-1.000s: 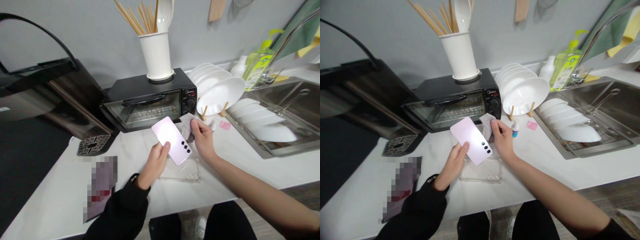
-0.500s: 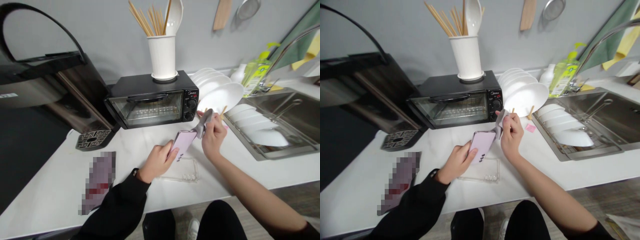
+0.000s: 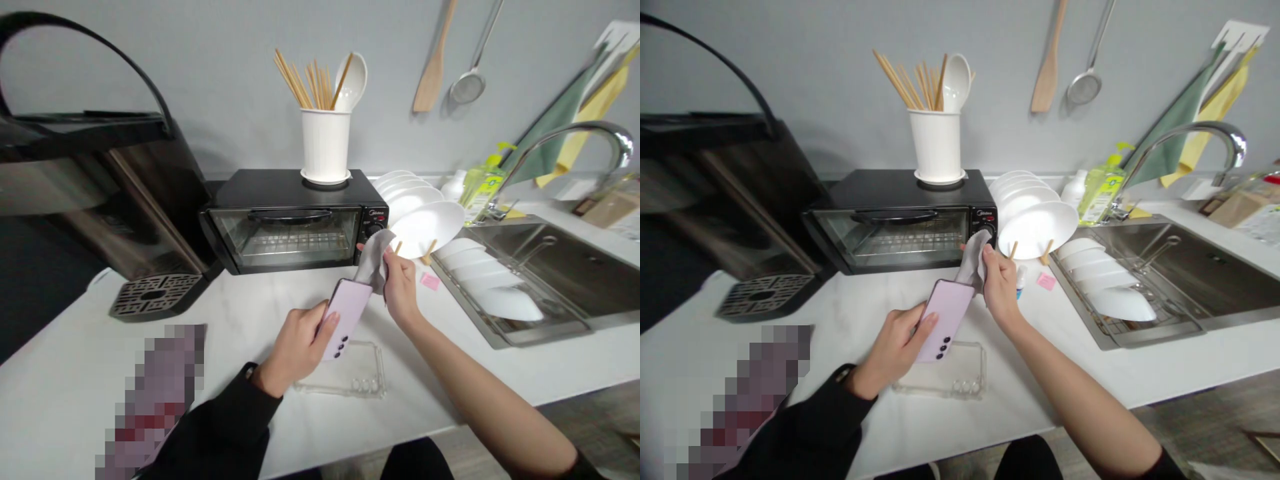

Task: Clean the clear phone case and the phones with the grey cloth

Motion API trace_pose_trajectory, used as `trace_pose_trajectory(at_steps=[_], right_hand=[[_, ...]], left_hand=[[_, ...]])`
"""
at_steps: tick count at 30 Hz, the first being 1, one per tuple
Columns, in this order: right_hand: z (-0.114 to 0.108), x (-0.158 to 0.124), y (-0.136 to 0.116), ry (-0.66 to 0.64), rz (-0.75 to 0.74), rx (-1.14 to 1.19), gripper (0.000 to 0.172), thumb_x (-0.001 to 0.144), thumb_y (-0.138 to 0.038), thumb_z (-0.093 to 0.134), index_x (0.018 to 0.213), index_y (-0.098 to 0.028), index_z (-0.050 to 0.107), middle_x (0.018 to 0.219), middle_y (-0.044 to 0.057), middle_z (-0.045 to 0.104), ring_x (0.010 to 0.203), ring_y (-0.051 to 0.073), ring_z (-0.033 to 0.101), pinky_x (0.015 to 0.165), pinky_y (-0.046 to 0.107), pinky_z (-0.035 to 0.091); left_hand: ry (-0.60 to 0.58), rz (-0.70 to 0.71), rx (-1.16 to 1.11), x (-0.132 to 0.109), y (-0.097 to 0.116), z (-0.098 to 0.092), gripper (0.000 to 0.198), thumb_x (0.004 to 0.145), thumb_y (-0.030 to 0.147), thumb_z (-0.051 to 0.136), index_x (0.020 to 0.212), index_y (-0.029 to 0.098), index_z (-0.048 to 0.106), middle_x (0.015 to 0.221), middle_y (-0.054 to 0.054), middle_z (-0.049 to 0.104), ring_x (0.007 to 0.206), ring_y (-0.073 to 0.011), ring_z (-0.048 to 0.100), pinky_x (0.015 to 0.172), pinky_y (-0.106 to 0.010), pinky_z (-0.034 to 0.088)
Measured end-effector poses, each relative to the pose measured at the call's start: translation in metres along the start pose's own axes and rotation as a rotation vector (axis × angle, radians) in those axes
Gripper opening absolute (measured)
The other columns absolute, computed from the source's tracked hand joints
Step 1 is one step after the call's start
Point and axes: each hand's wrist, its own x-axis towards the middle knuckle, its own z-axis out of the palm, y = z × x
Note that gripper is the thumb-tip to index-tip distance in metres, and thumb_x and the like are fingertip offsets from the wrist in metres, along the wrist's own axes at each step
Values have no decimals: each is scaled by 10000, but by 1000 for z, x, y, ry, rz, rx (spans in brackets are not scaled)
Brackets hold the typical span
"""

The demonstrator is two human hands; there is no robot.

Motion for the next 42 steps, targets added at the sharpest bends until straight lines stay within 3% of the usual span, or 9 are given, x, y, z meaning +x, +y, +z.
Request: trace_pose_trajectory(at_steps=[3, 7, 12, 18, 24, 29, 34, 38, 42], right_hand=[[0, -5, 0, 44, -54, -35, 627, 1035, -652, 374, 617, -223, 558, 620, 13, 509, 566, 164, 430, 533, 303, 362], [7, -11, -4, -132, -271, -27, 587, 1081, -516, 377, 617, -207, 559, 831, 54, 605, 740, 172, 588, 676, 309, 486], [11, -14, 2, -355, -498, -73, 326, 1059, -360, 494, 1265, -246, 720, 1204, 94, 706, 1093, 213, 665, 938, 388, 539], [7, -4, 11, -250, -149, -27, 355, 943, -509, 686, 797, -197, 767, 668, 4, 684, 584, 140, 582, 525, 266, 445], [10, -6, 10, -351, -272, 103, 273, 977, -417, 675, 1202, -304, 781, 1232, 48, 773, 1137, 230, 716, 964, 416, 588], [12, -14, 15, -64, -425, -114, 157, 939, -342, 745, 1060, -271, 817, 993, 50, 819, 904, 223, 766, 843, 399, 624], [13, -19, 10, -231, -731, -127, 244, 1008, -251, 632, 1205, -325, 755, 1282, 42, 745, 1218, 236, 666, 1053, 467, 536], [15, -16, 11, -125, -476, -95, 295, 992, -302, 653, 1285, -271, 661, 1153, 68, 735, 1030, 218, 680, 881, 393, 567], [14, -10, 16, -166, -304, -172, 209, 958, -382, 699, 1076, -210, 683, 970, 48, 716, 826, 190, 648, 732, 332, 520]], left_hand=[[58, -41, 32, 3, -1, 2, 363, 1070, 385, 410, 755, 213, 461, 610, 50, 451, 536, -111, 443, 560, -265, 292], [95, -71, 73, 5, -2, 3, 359, 1068, 385, 412, 757, 216, 467, 584, 52, 450, 513, -116, 449, 549, -268, 292], [96, -15, 138, 3, -7, 6, 279, 1044, 318, 454, 798, 212, 535, 610, 26, 540, 514, -136, 501, 553, -276, 311], [123, -22, 195, 2, -3, 8, 314, 1071, 347, 416, 837, 209, 574, 607, 25, 546, 500, -138, 485, 561, -284, 307], [190, -75, 131, 4, 1, 3, 298, 1062, 365, 419, 836, 206, 530, 622, 40, 515, 530, -119, 466, 560, -254, 311], [186, -108, 137, 5, 1, 5, 339, 1053, 388, 422, 780, 208, 510, 585, 47, 470, 509, -113, 433, 541, -250, 291], [184, -104, 126, 6, 0, 7, 185, 948, 201, 453, 776, 212, 519, 626, 17, 543, 563, -140, 500, 567, -248, 341], [163, -101, 128, 6, 0, 7, 215, 982, 227, 431, 788, 212, 523, 617, 26, 525, 542, -133, 483, 574, -253, 334], [182, -142, 120, 5, 0, 7, 338, 1059, 400, 416, 790, 214, 504, 599, 45, 467, 532, -123, 456, 559, -255, 297]])
